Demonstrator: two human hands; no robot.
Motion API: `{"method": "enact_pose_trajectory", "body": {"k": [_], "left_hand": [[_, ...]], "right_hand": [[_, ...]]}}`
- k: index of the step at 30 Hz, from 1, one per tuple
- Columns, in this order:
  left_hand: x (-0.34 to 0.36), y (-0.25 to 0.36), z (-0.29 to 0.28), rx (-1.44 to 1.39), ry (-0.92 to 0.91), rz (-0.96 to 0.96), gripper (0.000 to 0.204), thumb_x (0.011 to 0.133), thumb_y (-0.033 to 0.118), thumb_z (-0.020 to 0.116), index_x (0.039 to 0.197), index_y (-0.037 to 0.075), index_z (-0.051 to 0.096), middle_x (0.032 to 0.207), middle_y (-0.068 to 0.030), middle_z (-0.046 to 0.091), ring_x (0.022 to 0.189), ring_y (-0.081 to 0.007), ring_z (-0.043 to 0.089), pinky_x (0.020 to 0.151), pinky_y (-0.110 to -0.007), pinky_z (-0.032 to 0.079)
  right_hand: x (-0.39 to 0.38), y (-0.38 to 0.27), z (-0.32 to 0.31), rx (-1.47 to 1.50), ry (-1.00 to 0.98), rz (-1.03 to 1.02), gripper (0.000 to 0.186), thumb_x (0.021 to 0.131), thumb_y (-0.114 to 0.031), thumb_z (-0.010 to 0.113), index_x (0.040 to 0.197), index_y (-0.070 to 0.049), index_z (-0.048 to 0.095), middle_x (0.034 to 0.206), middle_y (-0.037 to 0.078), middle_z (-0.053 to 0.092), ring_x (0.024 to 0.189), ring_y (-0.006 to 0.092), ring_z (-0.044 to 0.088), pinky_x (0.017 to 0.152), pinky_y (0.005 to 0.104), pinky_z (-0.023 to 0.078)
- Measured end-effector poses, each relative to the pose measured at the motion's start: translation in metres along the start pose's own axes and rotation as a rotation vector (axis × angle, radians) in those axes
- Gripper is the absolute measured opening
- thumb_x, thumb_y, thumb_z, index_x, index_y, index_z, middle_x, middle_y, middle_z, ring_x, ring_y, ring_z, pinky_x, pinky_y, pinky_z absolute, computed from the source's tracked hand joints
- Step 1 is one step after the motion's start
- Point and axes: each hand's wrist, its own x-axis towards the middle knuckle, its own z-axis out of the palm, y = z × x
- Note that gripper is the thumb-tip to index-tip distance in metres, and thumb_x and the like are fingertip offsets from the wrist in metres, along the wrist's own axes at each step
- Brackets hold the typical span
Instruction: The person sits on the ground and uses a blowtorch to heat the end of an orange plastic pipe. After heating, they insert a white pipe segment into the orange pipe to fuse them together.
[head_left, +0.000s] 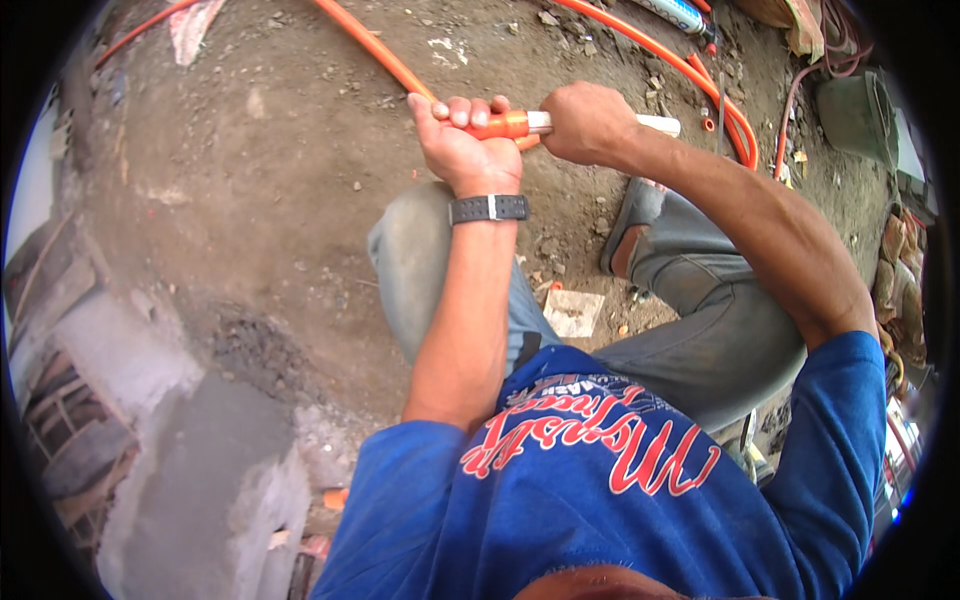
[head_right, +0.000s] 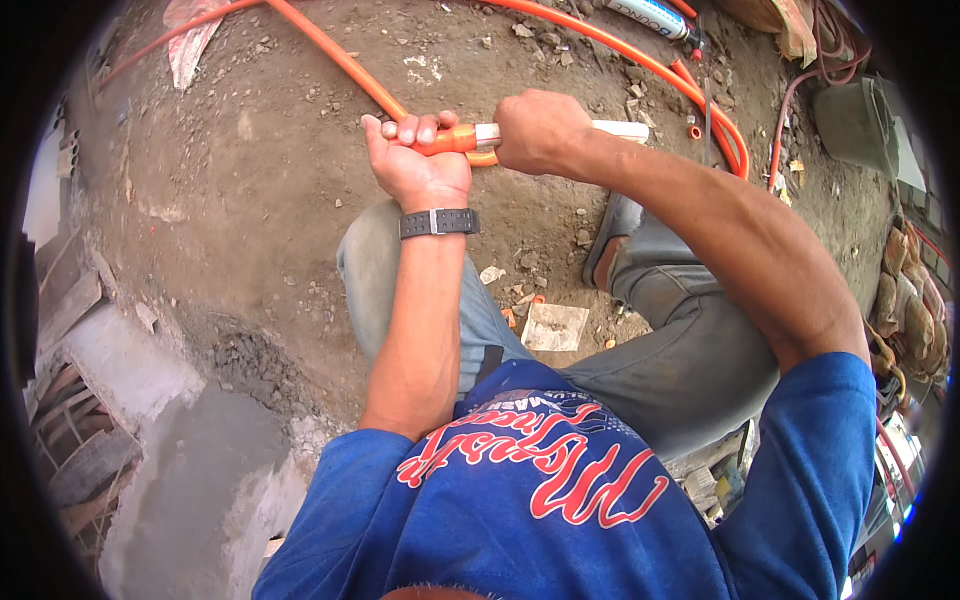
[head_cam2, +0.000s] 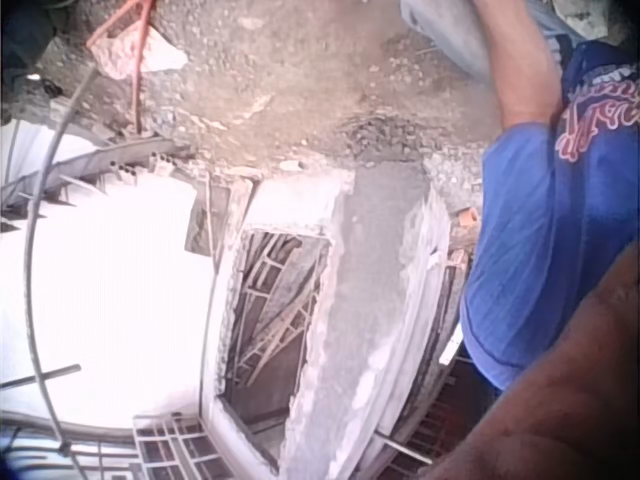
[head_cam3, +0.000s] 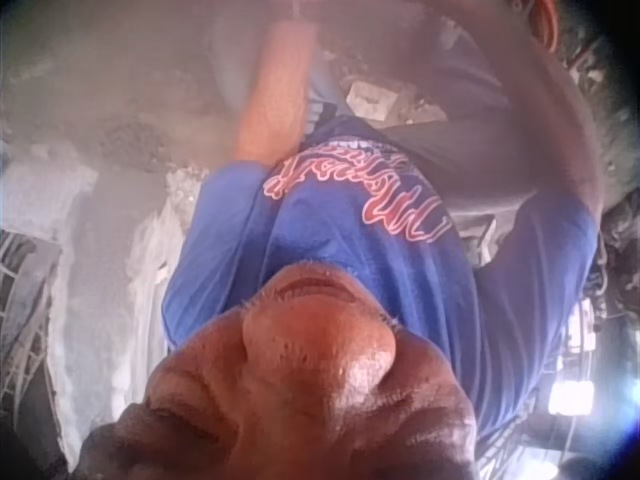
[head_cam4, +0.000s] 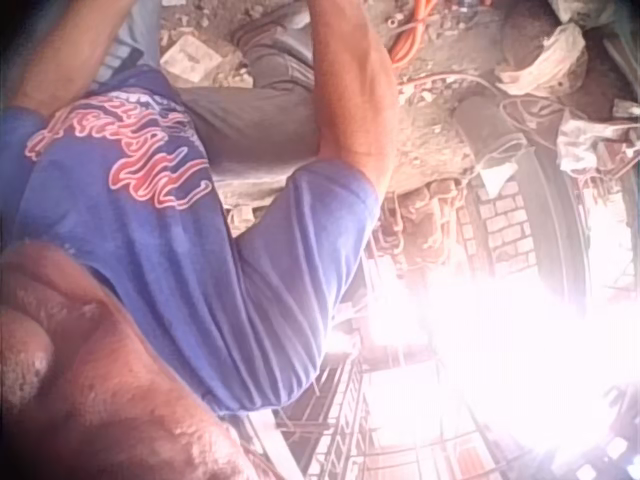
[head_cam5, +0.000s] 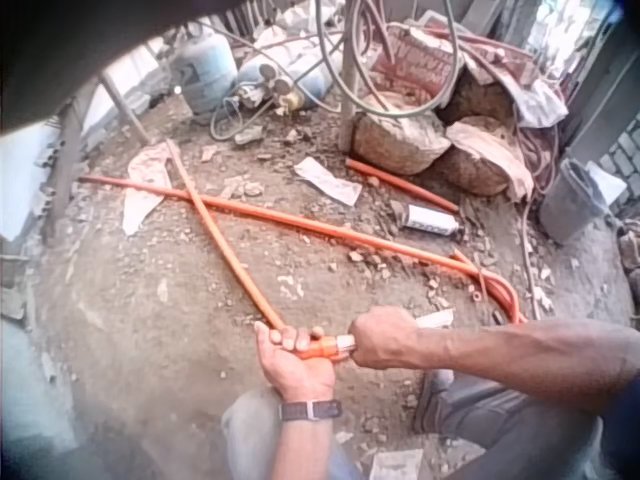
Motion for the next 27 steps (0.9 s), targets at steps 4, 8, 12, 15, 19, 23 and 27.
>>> {"method": "enact_pose_trajectory", "body": {"k": [4,8,12,15,19,23,27], "left_hand": [[0.009,-0.002,0.006,0.014,-0.029,0.055,0.044,0.11,0.047,0.047,0.077,0.018,0.044,0.064,0.0037,0.043,0.058,-0.0136,0.044,0.084,-0.046,0.051],[-0.005,-0.007,-0.012,0.412,0.108,0.042,0.04,0.107,0.044,0.056,0.091,0.008,0.059,0.079,-0.003,0.059,0.074,-0.0188,0.062,0.072,-0.042,0.058],[-0.039,-0.003,-0.039,1.018,-0.206,-0.286,0.04,0.108,0.04,0.054,0.107,0.002,0.065,0.085,-0.0068,0.067,0.071,-0.0175,0.066,0.06,-0.035,0.058],[-0.052,0.023,-0.015,1.54,-0.581,-0.389,0.042,0.097,0.038,0.069,0.112,-0.001,0.066,0.082,-0.0068,0.068,0.069,-0.0151,0.067,0.055,-0.031,0.056],[-0.059,0.026,-0.009,2.12,-0.779,-0.054,0.04,0.08,0.037,0.081,0.099,0.003,0.07,0.088,-0.0204,0.074,0.086,-0.0371,0.073,0.079,-0.049,0.057],[-0.078,0.009,-0.023,2.295,-0.698,0.009,0.038,0.081,0.041,0.079,0.101,0.008,0.075,0.098,-0.0217,0.075,0.096,-0.0414,0.072,0.082,-0.051,0.056],[-0.081,0.005,-0.041,2.264,-0.633,-0.057,0.043,0.08,0.044,0.081,0.099,0.006,0.076,0.097,-0.0237,0.075,0.095,-0.0427,0.071,0.083,-0.051,0.055]], "right_hand": [[-0.001,0.001,-0.012,-0.088,0.108,-0.042,0.021,0.086,-0.023,0.067,0.089,-0.004,0.076,0.086,0.019,0.075,0.085,0.0374,0.075,0.076,0.0497,0.059],[-0.002,0.021,-0.012,-0.3,0.312,-0.174,0.013,0.089,-0.018,0.065,0.088,-0.006,0.071,0.08,0.014,0.074,0.083,0.0348,0.075,0.073,0.0498,0.058],[-0.018,0.067,-0.012,-0.534,0.461,-0.373,0.008,0.089,-0.015,0.063,0.084,-0.01,0.067,0.071,0.009,0.07,0.078,0.0304,0.074,0.074,0.043,0.056],[-0.039,0.069,-0.018,-0.53,0.37,-0.364,0.008,0.086,-0.017,0.066,0.081,-0.011,0.068,0.073,0.01,0.072,0.078,0.03,0.074,0.074,0.0434,0.056],[-0.058,0.046,-0.021,-0.501,0.282,-0.29,0.006,0.08,-0.016,0.07,0.078,-0.011,0.073,0.078,0.011,0.075,0.078,0.03,0.075,0.071,0.0438,0.057],[-0.063,0.041,0.001,-0.488,0.14,-0.291,0.008,0.081,-0.015,0.069,0.082,-0.011,0.075,0.081,0.012,0.075,0.08,0.0309,0.075,0.071,0.0434,0.058],[-0.071,0.03,0.009,-0.451,0.006,-0.244,0.013,0.082,-0.015,0.068,0.087,-0.011,0.079,0.085,0.013,0.076,0.084,0.0322,0.076,0.075,0.0433,0.06]]}}
